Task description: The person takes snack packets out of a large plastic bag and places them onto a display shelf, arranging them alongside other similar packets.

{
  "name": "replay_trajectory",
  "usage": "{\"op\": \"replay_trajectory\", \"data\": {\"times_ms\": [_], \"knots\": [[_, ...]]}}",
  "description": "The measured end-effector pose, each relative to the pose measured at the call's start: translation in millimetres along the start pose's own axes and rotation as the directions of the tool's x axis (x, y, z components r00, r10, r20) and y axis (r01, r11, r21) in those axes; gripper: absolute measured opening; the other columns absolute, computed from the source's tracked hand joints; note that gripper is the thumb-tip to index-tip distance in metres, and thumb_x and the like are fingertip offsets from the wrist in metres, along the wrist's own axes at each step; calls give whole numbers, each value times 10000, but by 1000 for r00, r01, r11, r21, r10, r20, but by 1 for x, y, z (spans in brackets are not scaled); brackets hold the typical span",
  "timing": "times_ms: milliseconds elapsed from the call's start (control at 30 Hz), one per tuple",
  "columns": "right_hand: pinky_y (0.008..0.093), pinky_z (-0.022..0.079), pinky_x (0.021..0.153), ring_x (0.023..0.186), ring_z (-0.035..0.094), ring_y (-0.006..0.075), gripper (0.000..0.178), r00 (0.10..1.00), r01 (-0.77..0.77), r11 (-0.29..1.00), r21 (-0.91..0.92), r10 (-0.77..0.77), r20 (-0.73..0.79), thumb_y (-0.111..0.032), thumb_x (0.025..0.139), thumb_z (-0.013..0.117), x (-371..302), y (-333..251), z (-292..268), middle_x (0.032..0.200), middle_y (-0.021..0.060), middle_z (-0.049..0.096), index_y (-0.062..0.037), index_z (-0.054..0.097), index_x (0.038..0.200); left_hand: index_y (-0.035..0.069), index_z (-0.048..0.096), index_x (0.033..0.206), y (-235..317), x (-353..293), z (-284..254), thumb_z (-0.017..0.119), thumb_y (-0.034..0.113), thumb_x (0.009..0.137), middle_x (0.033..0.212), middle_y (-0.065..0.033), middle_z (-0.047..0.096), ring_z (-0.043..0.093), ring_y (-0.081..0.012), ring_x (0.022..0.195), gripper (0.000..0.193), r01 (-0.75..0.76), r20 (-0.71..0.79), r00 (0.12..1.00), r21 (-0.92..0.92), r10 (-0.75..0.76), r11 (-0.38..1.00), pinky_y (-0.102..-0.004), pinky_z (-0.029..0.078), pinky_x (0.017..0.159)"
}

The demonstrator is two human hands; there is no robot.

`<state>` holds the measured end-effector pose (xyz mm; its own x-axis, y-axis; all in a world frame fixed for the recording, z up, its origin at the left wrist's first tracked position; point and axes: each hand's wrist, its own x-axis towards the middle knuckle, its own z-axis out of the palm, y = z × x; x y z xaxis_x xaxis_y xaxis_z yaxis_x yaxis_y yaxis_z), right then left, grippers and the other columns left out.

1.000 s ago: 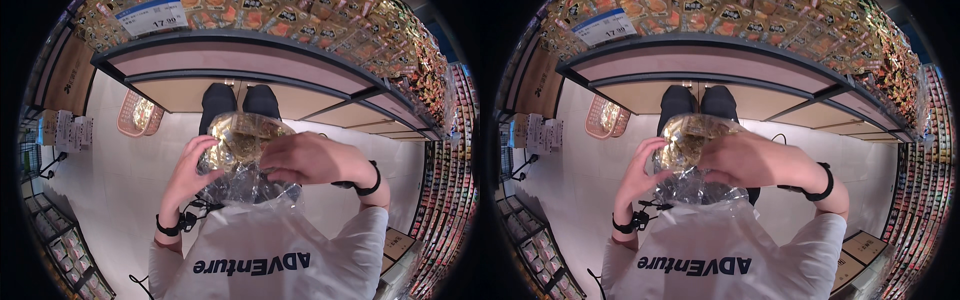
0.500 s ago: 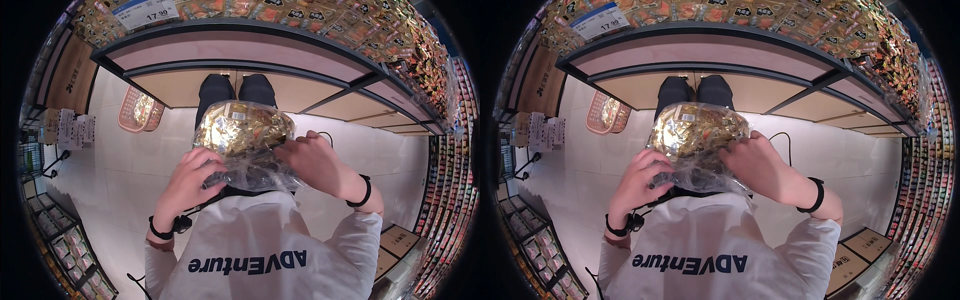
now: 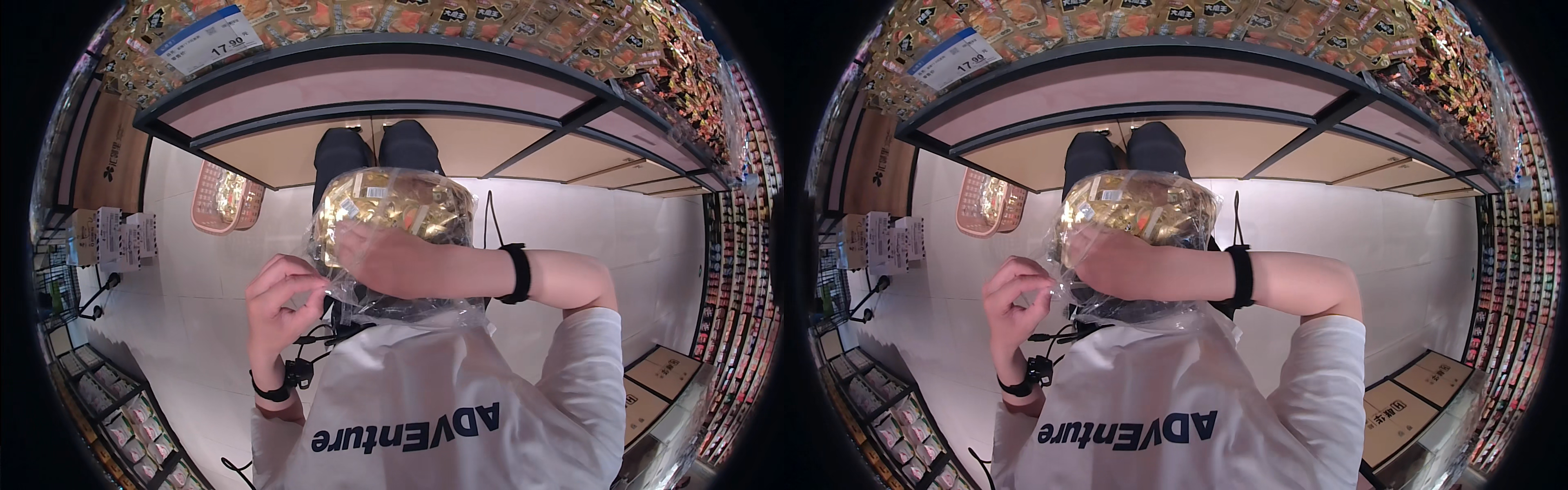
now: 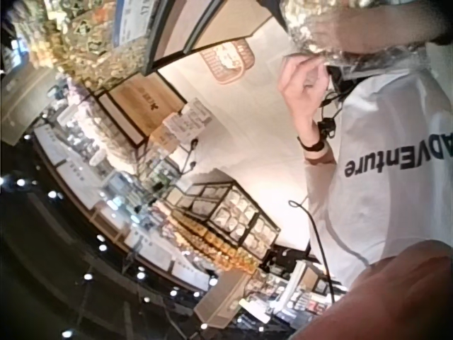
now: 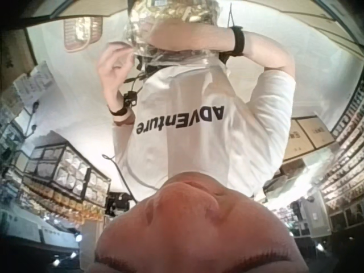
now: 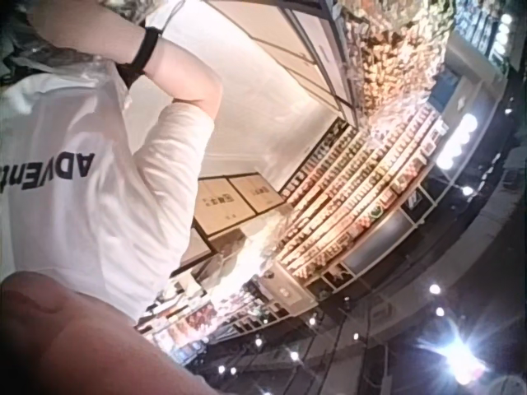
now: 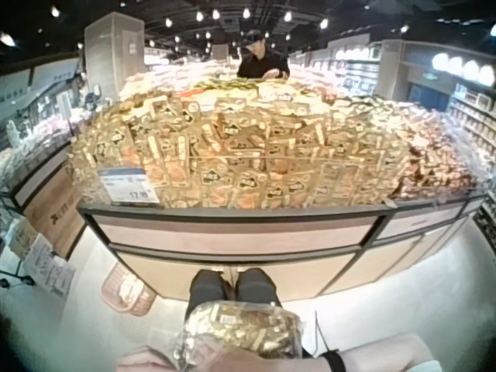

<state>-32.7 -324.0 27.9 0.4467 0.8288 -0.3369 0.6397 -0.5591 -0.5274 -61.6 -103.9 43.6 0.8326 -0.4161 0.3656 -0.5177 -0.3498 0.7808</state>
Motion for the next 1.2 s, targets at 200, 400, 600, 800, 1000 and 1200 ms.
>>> {"op": "replay_trajectory", "data": {"times_ms": [200,400,600,800,1000,1200], "knots": [[539,231,1173,1455,256,465,791,933,-351,825,-443,265,-245,-341,880,617,32,22,17,1558,327,259,-22,309,1535,30,744,866,2,-3,1,756,-70,653,821,-68,665,656,-224,774,236,-15,-22,1000,-9,15,1000,-323,533,694],[501,388,1085,1330,446,460,665,900,-275,804,-527,23,-435,-289,864,604,36,30,30,1448,344,426,-46,449,1463,27,738,864,-5,-2,2,768,-48,654,827,-67,663,653,-228,777,225,4,-1,1000,-80,-4,997,-329,532,695],[438,429,1062,1278,499,403,570,890,-178,897,-404,-28,-454,-216,859,585,33,37,22,1430,312,457,-12,519,1387,41,739,878,-4,7,-5,802,16,641,848,-70,663,650,-243,809,247,-32,4,999,33,32,999,-350,518,730],[447,413,1081,1225,540,398,688,993,57,974,217,-33,-116,-518,920,633,-55,19,-33,1295,240,575,35,529,1314,97,721,1068,1,1,-29,877,188,625,1119,-52,662,590,-278,1095,478,101,159,976,275,-149,956,-414,459,940],[581,212,1180,1107,618,339,900,987,149,977,152,-137,-86,-645,798,708,-127,9,-21,1095,163,645,48,522,1343,52,719,993,-33,-17,-15,799,61,707,970,-79,688,636,-284,916,297,98,148,983,100,-112,990,-375,515,780],[389,498,632,642,586,316,160,722,243,946,216,-27,-692,-209,887,732,-143,22,1,691,101,619,-50,720,884,-14,630,844,-25,16,14,666,-29,817,764,-116,609,598,-292,665,47,6,38,999,-43,-4,999,-350,473,606]]}}
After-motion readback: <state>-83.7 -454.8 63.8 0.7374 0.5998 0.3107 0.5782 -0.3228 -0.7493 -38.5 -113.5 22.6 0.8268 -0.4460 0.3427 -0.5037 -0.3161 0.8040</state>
